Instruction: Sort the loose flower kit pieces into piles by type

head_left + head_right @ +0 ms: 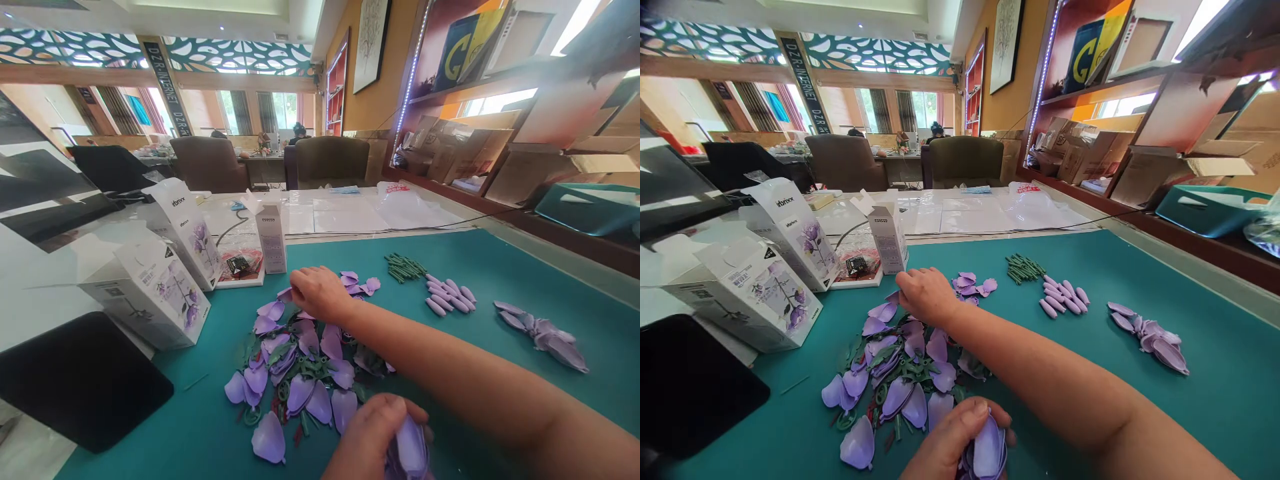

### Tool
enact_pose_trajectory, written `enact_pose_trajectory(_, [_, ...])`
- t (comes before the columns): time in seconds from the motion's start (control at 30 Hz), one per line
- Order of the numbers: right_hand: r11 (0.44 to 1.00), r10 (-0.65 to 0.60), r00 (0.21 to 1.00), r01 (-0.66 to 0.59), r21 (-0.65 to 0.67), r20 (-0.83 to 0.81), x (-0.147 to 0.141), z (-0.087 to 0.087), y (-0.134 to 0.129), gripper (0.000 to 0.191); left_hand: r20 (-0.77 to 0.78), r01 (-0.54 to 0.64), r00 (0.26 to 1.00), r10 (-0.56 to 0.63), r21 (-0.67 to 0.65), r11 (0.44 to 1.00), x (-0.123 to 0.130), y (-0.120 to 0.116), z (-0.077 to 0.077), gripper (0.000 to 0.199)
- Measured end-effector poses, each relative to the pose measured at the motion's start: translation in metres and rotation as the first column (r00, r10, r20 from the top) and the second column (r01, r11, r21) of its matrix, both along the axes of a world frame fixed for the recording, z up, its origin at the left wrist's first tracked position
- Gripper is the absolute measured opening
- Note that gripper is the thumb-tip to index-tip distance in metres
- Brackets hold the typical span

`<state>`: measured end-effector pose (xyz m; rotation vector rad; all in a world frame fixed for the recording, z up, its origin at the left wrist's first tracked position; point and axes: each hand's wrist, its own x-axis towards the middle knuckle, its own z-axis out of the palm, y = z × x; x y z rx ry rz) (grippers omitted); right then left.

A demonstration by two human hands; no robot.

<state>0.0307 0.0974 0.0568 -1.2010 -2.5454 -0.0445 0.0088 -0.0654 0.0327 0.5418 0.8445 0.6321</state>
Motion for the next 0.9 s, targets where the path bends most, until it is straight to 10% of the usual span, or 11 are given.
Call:
enact_pose_trajectory(0.2, [0.958, -0.074, 0.894, -0.059, -0.280, -0.441, 0.044, 0.019, -0.021, 0.007, 0.045, -0.098, 0.994, 0.098, 0.001, 0.995, -0.006, 0.002, -0.005, 0.048])
enact_pose_trajectory(0.47, [0.691, -0.087, 0.803, -0.377, -0.616, -0.590, 0.106, 0.032, -0.061, 0.006, 0.040, -0.265, 0.960, 0.276, -0.174, 0.948, -0.007, 0.011, 0.010, 0.040])
enact_pose_trajectory(0.73, [0.681, 0.137, 0.883, -0.413, -0.605, -0.449, 0.117, 0.043, -0.082, 0.010, 0.026, -0.268, 0.961, 0.274, -0.150, 0.952, -0.008, 0.006, 0.005, 0.047])
enact_pose_trajectory(0.9, [0.719, -0.023, 0.880, -0.315, -0.620, -0.473, 0.122, 0.040, -0.071, 0.016, 0.057, -0.149, 0.987, 0.153, -0.068, 0.986, -0.011, 0.001, -0.001, 0.041])
